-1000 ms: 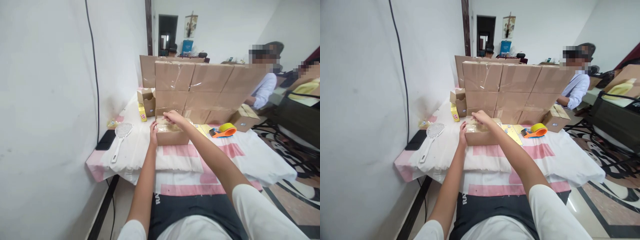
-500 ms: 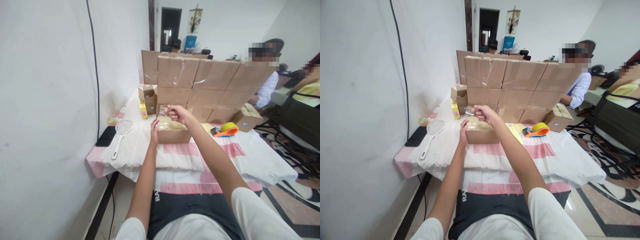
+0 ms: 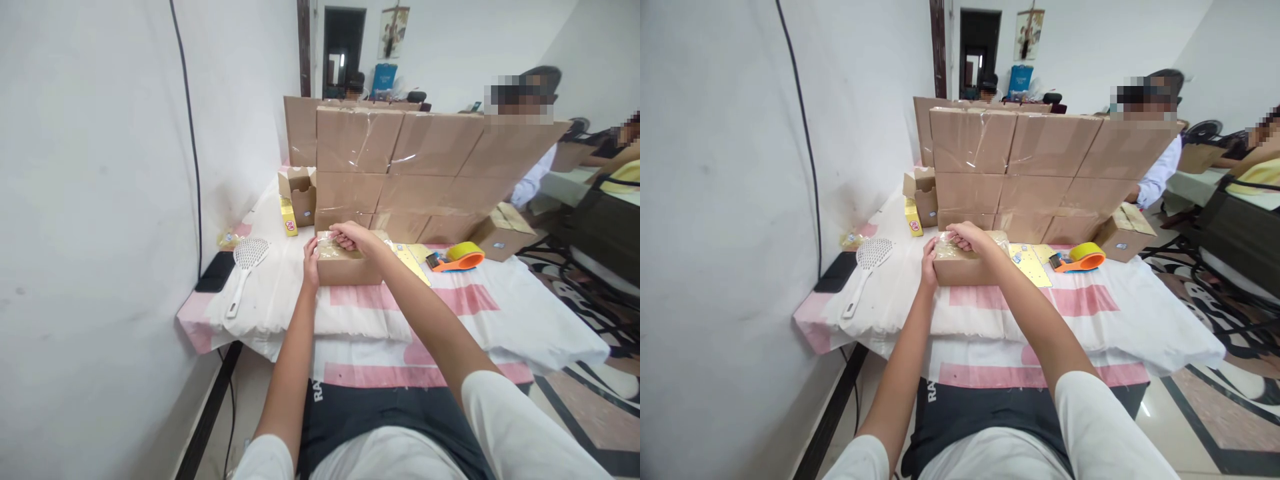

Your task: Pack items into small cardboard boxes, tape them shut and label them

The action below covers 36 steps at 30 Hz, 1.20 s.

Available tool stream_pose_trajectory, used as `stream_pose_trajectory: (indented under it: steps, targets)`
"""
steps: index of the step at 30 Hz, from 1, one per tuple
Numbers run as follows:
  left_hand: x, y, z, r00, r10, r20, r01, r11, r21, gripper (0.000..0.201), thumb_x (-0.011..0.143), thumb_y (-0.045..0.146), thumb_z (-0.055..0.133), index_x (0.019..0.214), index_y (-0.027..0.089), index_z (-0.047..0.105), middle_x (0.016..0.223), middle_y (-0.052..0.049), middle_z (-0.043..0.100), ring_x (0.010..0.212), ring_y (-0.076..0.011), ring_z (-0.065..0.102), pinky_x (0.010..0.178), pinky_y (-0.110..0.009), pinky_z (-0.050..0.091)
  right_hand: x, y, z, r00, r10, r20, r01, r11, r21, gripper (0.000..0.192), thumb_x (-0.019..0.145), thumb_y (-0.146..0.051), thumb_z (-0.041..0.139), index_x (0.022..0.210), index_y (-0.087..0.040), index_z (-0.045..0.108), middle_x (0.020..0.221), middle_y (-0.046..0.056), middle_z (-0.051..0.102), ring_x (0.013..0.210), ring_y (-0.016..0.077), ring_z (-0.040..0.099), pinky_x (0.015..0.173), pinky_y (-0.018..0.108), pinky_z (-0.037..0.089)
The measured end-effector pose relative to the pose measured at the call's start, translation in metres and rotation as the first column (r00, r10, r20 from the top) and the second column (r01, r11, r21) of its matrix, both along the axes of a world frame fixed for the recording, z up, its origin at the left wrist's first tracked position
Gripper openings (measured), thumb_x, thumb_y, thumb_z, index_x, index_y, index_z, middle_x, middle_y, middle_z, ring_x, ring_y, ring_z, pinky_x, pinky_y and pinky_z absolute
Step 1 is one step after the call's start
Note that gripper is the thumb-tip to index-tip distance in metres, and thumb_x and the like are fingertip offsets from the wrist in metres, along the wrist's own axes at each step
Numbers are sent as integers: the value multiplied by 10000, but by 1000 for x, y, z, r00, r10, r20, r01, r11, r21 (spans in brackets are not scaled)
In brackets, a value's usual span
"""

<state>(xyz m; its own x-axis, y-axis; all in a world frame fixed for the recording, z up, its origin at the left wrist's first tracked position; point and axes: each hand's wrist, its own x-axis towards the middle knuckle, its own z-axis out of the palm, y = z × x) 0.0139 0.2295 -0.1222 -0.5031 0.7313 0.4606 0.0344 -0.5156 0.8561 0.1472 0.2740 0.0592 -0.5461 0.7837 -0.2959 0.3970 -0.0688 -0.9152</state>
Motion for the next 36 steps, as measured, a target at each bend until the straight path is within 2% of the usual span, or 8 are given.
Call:
stream_pose_trajectory:
  steps: [7, 10, 14, 17, 21, 29, 33, 36]
  targets:
    - [5, -19, 7, 995, 71, -77, -68, 997, 45, 663, 965, 674, 388, 1442, 249, 565, 1486, -141, 491, 1326, -285, 539, 1126, -446, 453, -4, 1, -3, 998, -52, 23, 51, 998, 33, 192, 907, -294, 634, 772, -162, 601, 523, -68, 371, 416, 52, 259, 406, 224, 189]
    - [7, -33, 13, 969, 131, -210, -116, 990, 80, 610, 970, 672, 425, 1346, 239, 635, 1526, -157, 437, 1330, -305, 513, 1109, -466, 450, -6, 3, -7, 999, -34, 40, 31, 996, 79, 209, 850, -256, 687, 703, -177, 562, 514, -64, 372, 426, 53, 264, 413, 228, 185]
    - [8, -42, 20, 928, 172, -330, -146, 984, 103, 586, 962, 699, 425, 1096, 216, 728, 1493, -163, 477, 1317, -319, 507, 1149, -498, 408, -11, 5, -8, 984, -14, 180, -26, 975, 220, 262, 802, -233, 700, 624, -201, 510, 477, -60, 353, 438, 73, 277, 429, 253, 201]
    - [8, -44, 24, 914, 198, -355, -169, 979, 112, 592, 961, 706, 414, 1073, 222, 737, 1485, -152, 532, 1336, -322, 496, 1156, -509, 396, -18, 6, -4, 926, -47, 374, -122, 902, 414, 205, 781, -257, 719, 633, -178, 602, 497, -18, 455, 504, 111, 410, 494, 264, 304]
    - [8, -48, 27, 907, 187, -377, -152, 981, 119, 562, 962, 676, 435, 1099, 223, 739, 1482, -148, 581, 1350, -335, 499, 1145, -530, 398, -26, 8, 1, 856, -97, 507, -255, 775, 579, 165, 750, -300, 771, 708, -154, 706, 670, 45, 648, 678, 150, 564, 597, 251, 370]
    - [9, -50, 28, 860, 263, -438, -210, 964, 165, 491, 979, 574, 460, 1160, 208, 734, 1304, -159, 638, 1229, -323, 548, 1092, -492, 417, -28, -9, 10, 788, -182, 588, -289, 734, 614, 254, 826, -403, 737, 884, -156, 743, 946, 149, 754, 909, 250, 696, 741, 292, 451]
    - [11, -49, 25, 851, 281, -444, -249, 960, 130, 462, 979, 539, 470, 1160, 208, 737, 1256, -158, 588, 1213, -315, 529, 1078, -471, 431, -27, -12, 13, 751, -310, 583, -232, 703, 672, 561, 812, -471, 759, 1221, -102, 654, 1189, 231, 720, 1077, 338, 691, 858, 366, 505]
    - [11, -48, 23, 835, 323, -445, -283, 946, 156, 472, 986, 550, 450, 1132, 207, 741, 1274, -161, 603, 1179, -317, 536, 1064, -480, 432, -24, -4, 9, 750, -305, 587, -264, 676, 688, 637, 815, -530, 750, 1273, -106, 625, 1306, 236, 668, 1249, 383, 605, 998, 436, 486]
